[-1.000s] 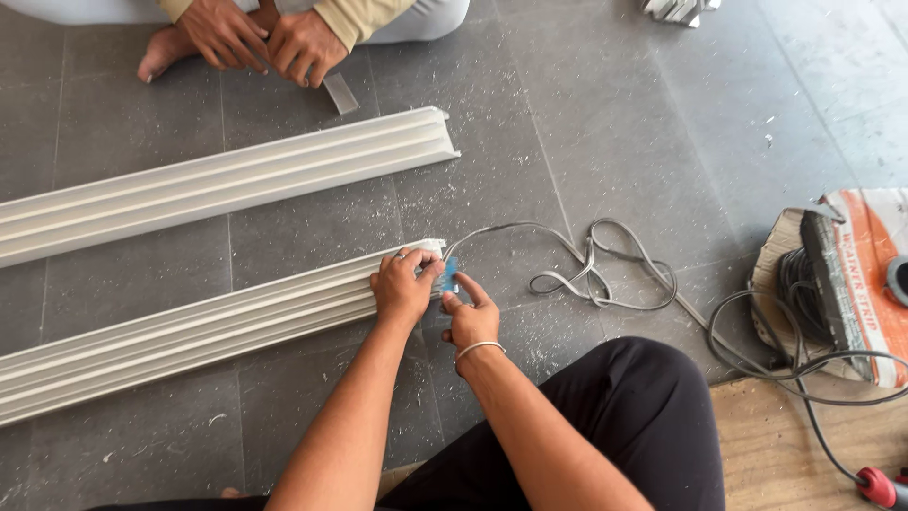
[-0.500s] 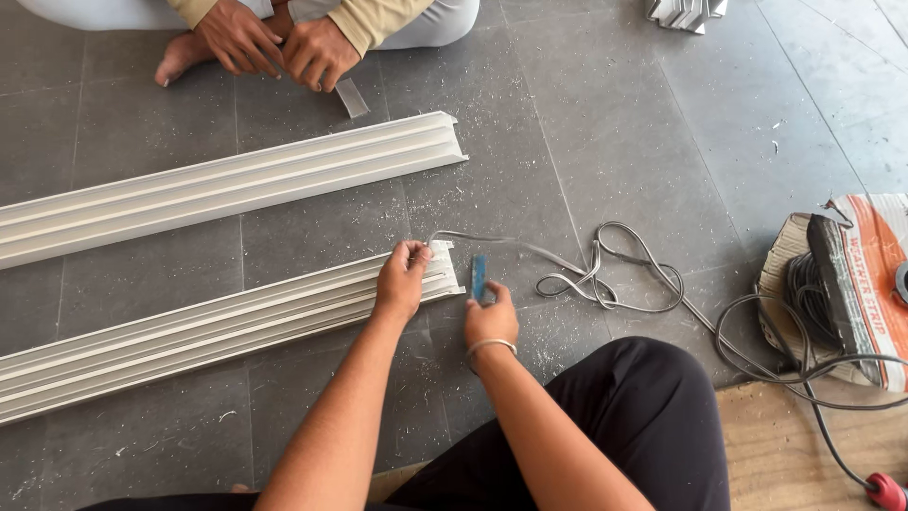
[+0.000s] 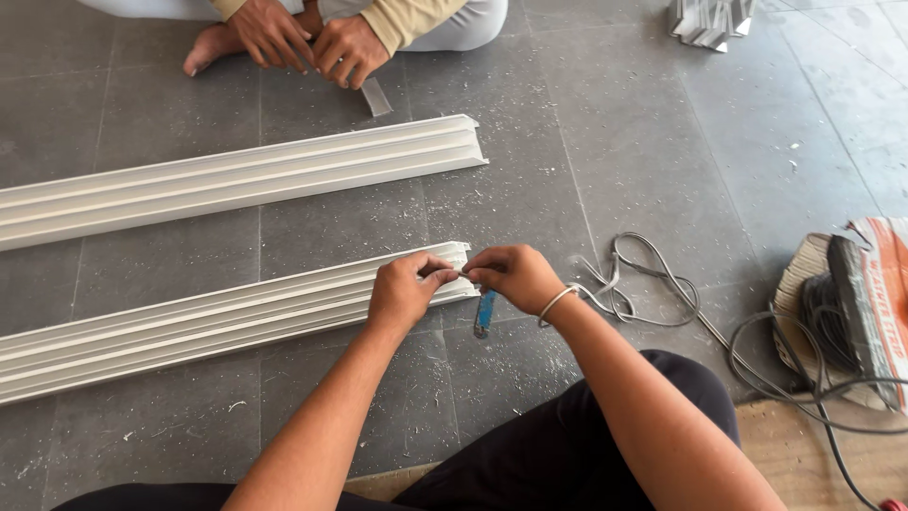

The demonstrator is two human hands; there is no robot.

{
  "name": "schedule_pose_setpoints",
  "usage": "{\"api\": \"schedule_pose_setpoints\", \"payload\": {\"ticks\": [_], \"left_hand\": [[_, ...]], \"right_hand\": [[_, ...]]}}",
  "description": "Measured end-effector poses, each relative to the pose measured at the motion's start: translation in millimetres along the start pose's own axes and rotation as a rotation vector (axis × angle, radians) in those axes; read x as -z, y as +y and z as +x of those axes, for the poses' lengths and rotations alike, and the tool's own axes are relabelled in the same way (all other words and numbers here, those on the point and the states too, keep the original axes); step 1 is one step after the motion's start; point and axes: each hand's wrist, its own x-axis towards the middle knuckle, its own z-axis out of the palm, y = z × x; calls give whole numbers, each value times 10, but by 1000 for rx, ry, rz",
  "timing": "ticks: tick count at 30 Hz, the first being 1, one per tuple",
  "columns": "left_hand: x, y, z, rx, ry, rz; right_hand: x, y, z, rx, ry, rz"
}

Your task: The person sits on the floor and assembles long white plastic moldings. They use a utility knife to trim the ends of the moldings and a wire to bundle them together. Another person is also present, working on similar moldings nearby.

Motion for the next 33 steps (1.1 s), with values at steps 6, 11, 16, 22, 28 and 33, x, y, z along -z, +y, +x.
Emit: {"api": "schedule_pose_setpoints", "payload": {"ticks": [6,11,16,22,28,33], "left_hand": [[-99,-148,374,-233,22,182],[-142,-290,608,-372,-36,449],[-212,-413,684,-468,-87,668],[-171,-461,701,-599,-105,839],[-144,-363,724,-593,-163,946],[-94,-308,765,-531,-251,968]], "right_hand": [[-46,236,265,-99,13,92],[-185,449,471,69,208,-237],[-298,545,536,258,345,-392],[-381,574,571,256,332,-467],[-386,461,529,230,319,-498],[-377,280,467,92,236,-491]]}}
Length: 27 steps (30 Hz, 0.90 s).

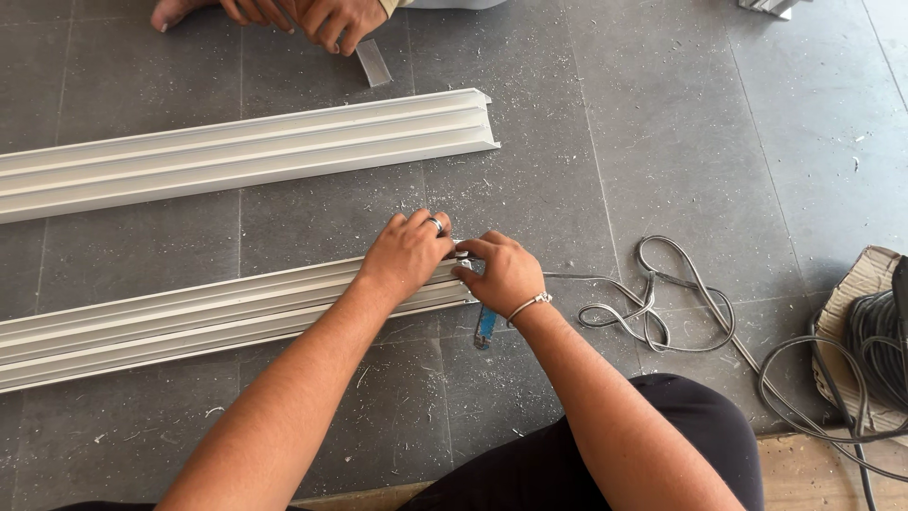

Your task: The person sits on the floor and assembles long white plastic moldings. They use a utility knife to trim the ends of the moldings and a wire to bundle them together. Another person is also present, working on similar moldings nearby.

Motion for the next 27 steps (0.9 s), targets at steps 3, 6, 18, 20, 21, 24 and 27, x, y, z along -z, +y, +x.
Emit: {"api": "schedule_pose_setpoints", "payload": {"ticks": [3,6,18,20,21,24,27], "left_hand": [[1,0,-2,-17,9,80],[-17,6,-33,-2,15,94],[-181,-350,-525,64,87,235],[-82,-620,-888,144,68,174],[-9,-759,-1092,196,28,212],[235,-1130,-1678,369,-113,318],[332,-1228,-1962,508,-109,340]], "right_hand": [[2,-86,-20,11,46,-89],[-30,-133,-51,13,50,-164],[-111,-131,-80,10,-62,-357],[-83,-160,-80,-45,-112,-333],[-68,-174,-76,-17,-83,-326],[-31,-167,-52,30,-83,-343],[126,17,-31,-45,-323,-427]]}}
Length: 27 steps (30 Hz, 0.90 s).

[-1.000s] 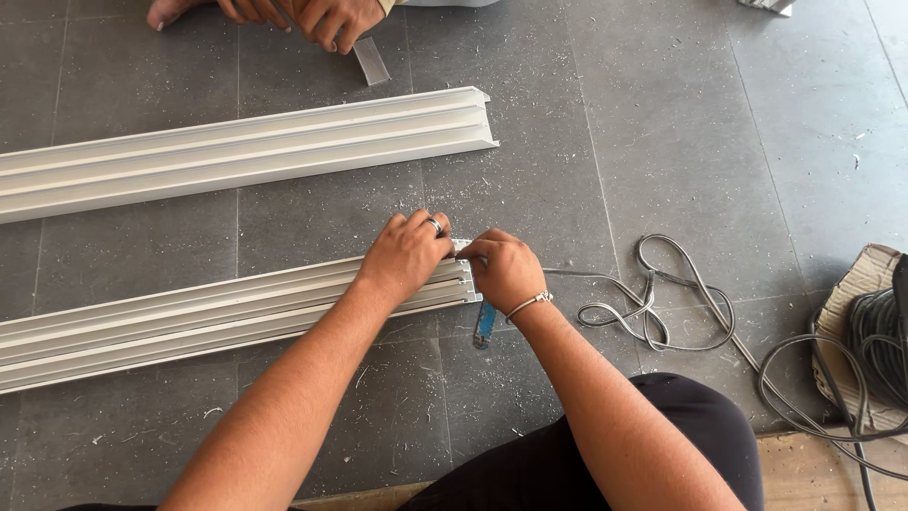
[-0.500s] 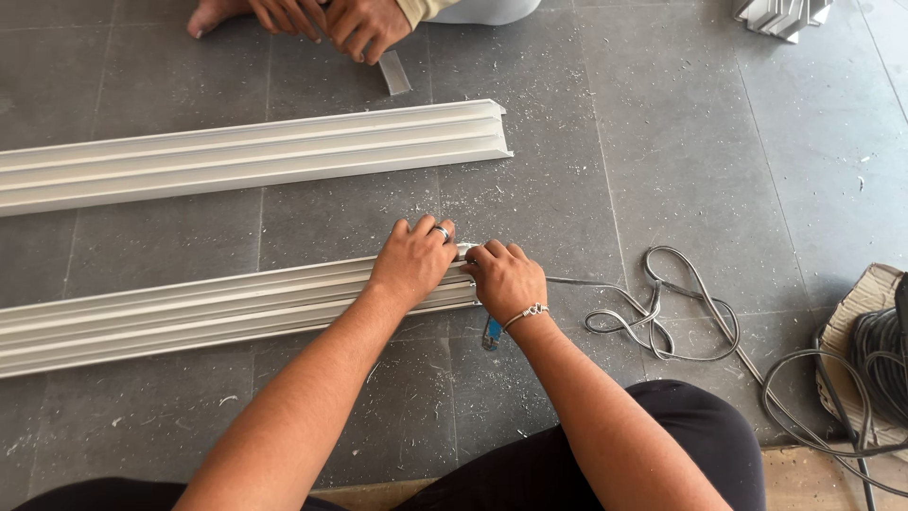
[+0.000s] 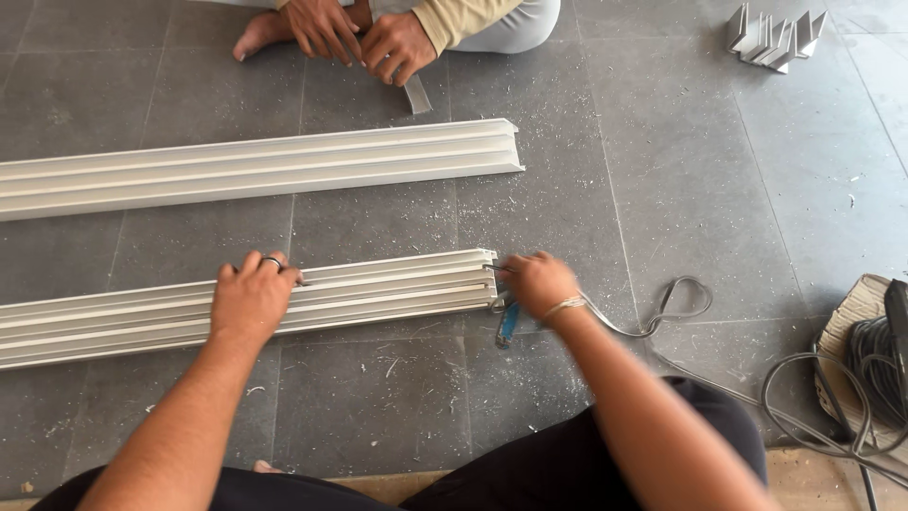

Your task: The person sits on the floor and assembles long white plastic moldings. They use a utility knife to trim the ends of the moldings and a wire to bundle them together. Another person is also present, working on similar moldings nearby.

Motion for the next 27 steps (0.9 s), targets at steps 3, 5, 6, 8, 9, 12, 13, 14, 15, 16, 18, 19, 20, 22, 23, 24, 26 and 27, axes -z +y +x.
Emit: {"api": "schedule_pose_setpoints", "payload": {"ticks": [3,5,6,8,9,12,13,14,15,16,18,19,20,22,23,24,26,27], "left_hand": [[-7,30,-90,64,-8,-8],[3,61,-119,97,49,-51],[13,76,-123,102,44,-58],[48,84,-130,118,35,-70],[69,91,-129,119,9,-64],[144,101,-122,141,-37,-47],[163,112,-126,147,-35,-53],[176,127,-124,152,-31,-61],[186,139,-117,159,-28,-72],[186,151,-128,171,-29,-86],[165,176,-154,189,-17,-107],[146,191,-162,195,2,-115],[127,196,-163,201,21,-120],[93,228,-159,236,66,-179],[78,237,-151,253,91,-208],[51,241,-139,306,110,-297],[9,277,-132,411,139,-478],[-2,288,-121,470,101,-530]], "right_hand": [[250,642,-161,-146,-423,-62],[598,1341,-427,-165,-293,-10],[870,1755,-536,-380,-328,242],[1356,2512,-792,-547,-34,-15],[1633,2880,-957,-691,-38,-84],[1956,3376,-1255,-854,-84,-162],[1995,3428,-1344,-884,-114,-151],[2082,3494,-1442,-896,-135,-146],[1962,3464,-1485,-903,-161,-164],[1973,3368,-1472,-877,-221,-175],[1872,3006,-1340,-653,-339,-308],[1746,2738,-1224,-490,-290,-498],[1588,2425,-1113,-395,-198,-464],[1244,1731,-901,-272,37,-113],[1135,1401,-757,-247,19,22],[986,1047,-636,-160,4,75],[732,410,-463,-72,-2,88],[620,128,-409,-33,5,33]]}}
